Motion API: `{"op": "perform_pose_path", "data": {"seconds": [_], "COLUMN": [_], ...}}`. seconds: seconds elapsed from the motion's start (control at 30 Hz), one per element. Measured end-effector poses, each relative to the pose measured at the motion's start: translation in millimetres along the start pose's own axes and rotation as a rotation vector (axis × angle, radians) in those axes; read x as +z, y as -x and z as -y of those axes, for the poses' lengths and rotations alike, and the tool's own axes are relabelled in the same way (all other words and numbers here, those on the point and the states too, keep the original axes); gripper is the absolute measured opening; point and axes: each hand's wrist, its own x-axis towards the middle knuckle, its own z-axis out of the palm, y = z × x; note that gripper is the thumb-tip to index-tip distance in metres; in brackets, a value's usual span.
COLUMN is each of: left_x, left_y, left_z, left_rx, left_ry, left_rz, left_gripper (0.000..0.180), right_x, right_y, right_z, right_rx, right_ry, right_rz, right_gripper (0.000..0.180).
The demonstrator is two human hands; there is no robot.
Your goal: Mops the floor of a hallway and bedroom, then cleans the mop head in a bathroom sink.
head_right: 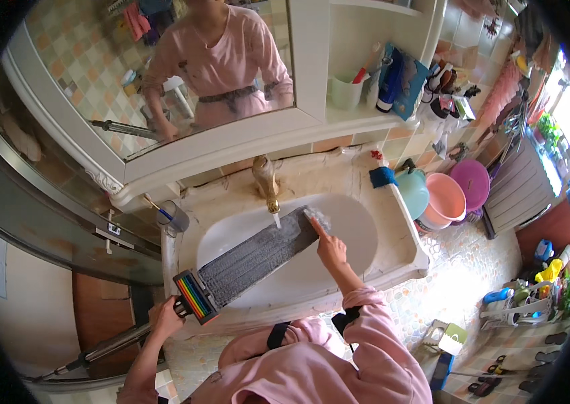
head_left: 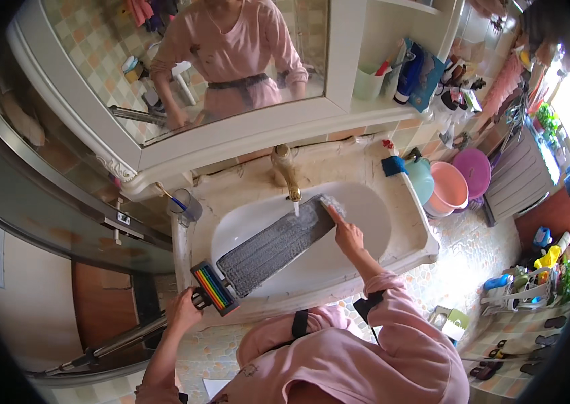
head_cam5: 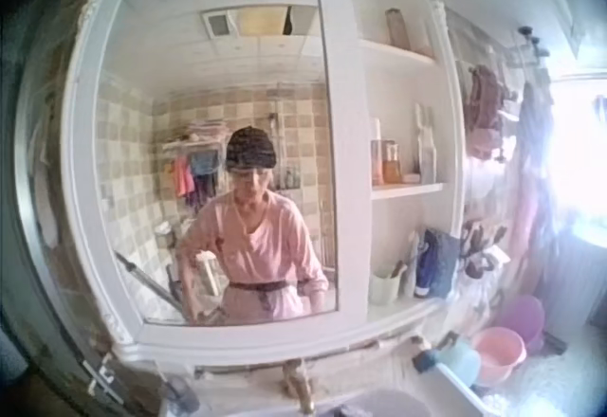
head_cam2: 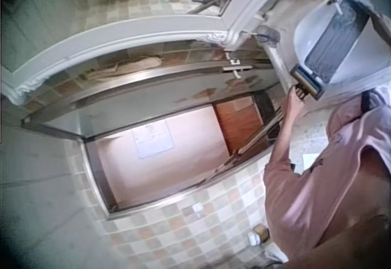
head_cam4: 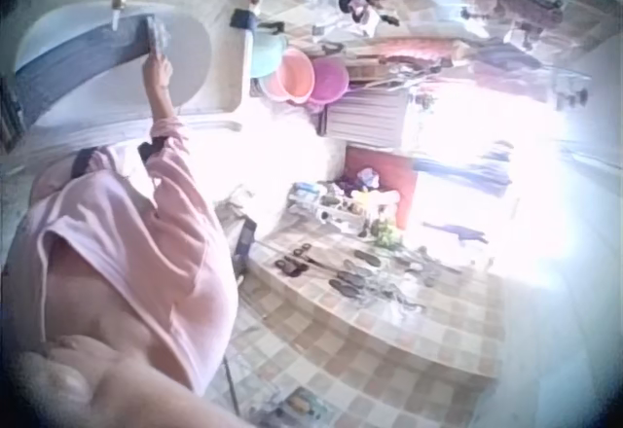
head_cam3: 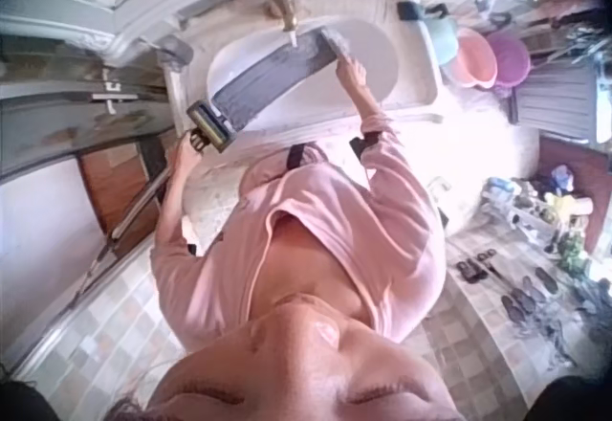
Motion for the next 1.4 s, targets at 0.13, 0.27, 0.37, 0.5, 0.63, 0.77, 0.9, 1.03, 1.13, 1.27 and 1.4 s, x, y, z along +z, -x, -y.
{"op": "perform_pose_path", "data": {"seconds": [0.13,0.27,0.37,0.5,0.63,0.77,0.9,1.03,1.13,1.27,1.4], "left_x": [-34,-42,-56,-69,-76,-77,-65,-71,-81,-87,-77], "left_y": [12,20,21,26,36,35,28,23,21,27,17], "left_z": [-11,-12,-34,-42,-27,-25,-24,-48,-44,-31,-30], "left_rx": [-0.109,-0.078,-0.081,-0.117,-0.042,-0.022,-0.053,-0.084,-0.043,-0.023,0.030], "left_ry": [-0.195,-0.259,-0.274,-0.261,-0.271,-0.280,-0.257,-0.297,-0.244,-0.301,-0.237], "left_rz": [0.104,0.046,0.033,0.050,-0.001,-0.003,0.072,0.023,-0.020,-0.029,-0.022], "left_gripper": [0.048,0.045,0.043,0.044,0.037,0.038,0.051,0.050,0.051,0.044,0.045], "right_x": [19,1,-4,9,23,32,13,11,9,-4,-2], "right_y": [-2,34,38,10,-5,0,26,24,3,-1,26], "right_z": [-7,83,109,75,14,-1,70,71,27,-1,41], "right_rx": [0.077,-0.148,-0.204,-0.079,0.084,0.109,-0.018,-0.090,0.025,0.150,-0.056], "right_ry": [-0.066,-0.134,-0.167,-0.027,-0.028,-0.150,-0.237,-0.112,-0.002,-0.066,-0.124], "right_rz": [-0.034,0.238,0.235,0.186,0.125,0.048,0.058,0.171,0.105,0.104,0.062], "right_gripper": [0.066,0.068,0.069,0.067,0.065,0.059,0.065,0.067,0.068,0.060,0.062]}}
